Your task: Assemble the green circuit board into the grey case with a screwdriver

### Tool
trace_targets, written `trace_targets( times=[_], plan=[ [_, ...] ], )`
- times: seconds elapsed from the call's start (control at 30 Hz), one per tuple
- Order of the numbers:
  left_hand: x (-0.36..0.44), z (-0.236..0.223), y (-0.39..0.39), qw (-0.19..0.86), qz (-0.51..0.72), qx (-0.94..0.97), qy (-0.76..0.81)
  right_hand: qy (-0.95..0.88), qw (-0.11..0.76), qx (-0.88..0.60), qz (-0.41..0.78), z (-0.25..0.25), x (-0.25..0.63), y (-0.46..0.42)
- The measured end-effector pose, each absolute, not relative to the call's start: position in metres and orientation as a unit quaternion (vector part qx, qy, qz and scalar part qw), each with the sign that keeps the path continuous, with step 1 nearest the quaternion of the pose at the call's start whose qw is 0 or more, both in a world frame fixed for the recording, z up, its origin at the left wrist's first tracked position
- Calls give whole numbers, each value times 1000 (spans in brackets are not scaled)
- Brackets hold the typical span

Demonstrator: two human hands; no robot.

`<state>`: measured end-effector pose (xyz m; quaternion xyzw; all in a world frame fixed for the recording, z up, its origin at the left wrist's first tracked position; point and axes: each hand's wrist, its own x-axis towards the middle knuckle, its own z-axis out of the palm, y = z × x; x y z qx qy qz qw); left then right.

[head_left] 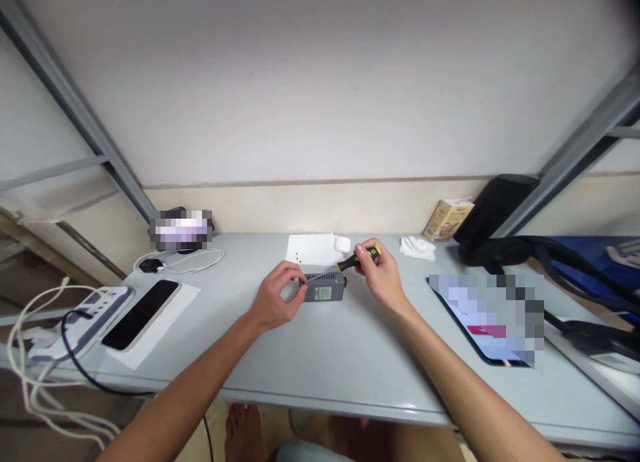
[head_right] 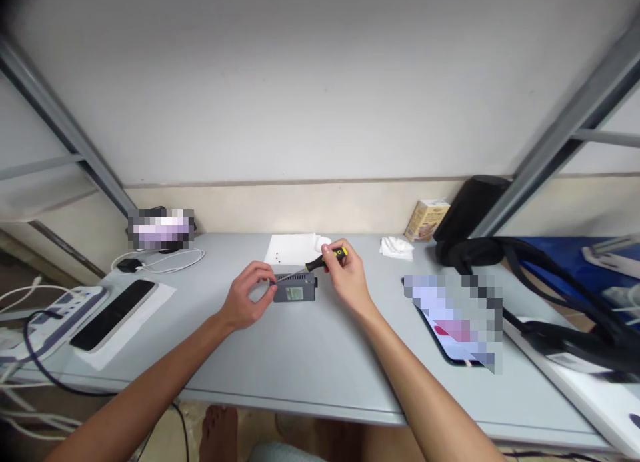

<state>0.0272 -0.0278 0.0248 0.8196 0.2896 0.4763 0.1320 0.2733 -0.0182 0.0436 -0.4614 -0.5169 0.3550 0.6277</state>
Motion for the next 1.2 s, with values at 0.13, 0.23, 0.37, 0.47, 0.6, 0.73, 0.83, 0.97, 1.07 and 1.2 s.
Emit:
trace_targets(
  times=[0.13, 0.23, 0.37, 0.47, 0.6, 0.73, 0.83, 0.97, 1.07, 1.2],
  plan=[
    [27, 23, -27, 131, 475, 819, 295, -513, 627, -464, 359, 41, 274, -17],
    [26, 22, -26, 132, 474, 818, 297, -511, 625, -466, 362, 41, 274, -17],
    [26, 20, -26, 133, 475, 818, 297, -514, 623, -471, 356, 43, 272, -19],
    [26, 20, -26, 134, 477, 817, 296, -520, 619, -471, 351, 44, 271, -19],
    [27, 21, -26, 130, 480, 818, 290, -527, 613, -475, 348, 43, 271, -20],
    [26, 19, -25, 109, 479, 823, 285, -530, 613, -474, 345, 43, 270, -20],
    [26, 19, -24, 84, 469, 831, 286, -527, 612, -477, 347, 44, 271, -20],
    [25, 22, -25, 65, 457, 840, 286, -517, 616, -479, 352, 43, 272, -18],
    [25, 24, -25, 70, 458, 839, 284, -508, 624, -476, 357, 40, 273, -15],
    [26, 27, -26, 74, 460, 837, 289, -498, 629, -469, 369, 34, 275, -10]
  ],
)
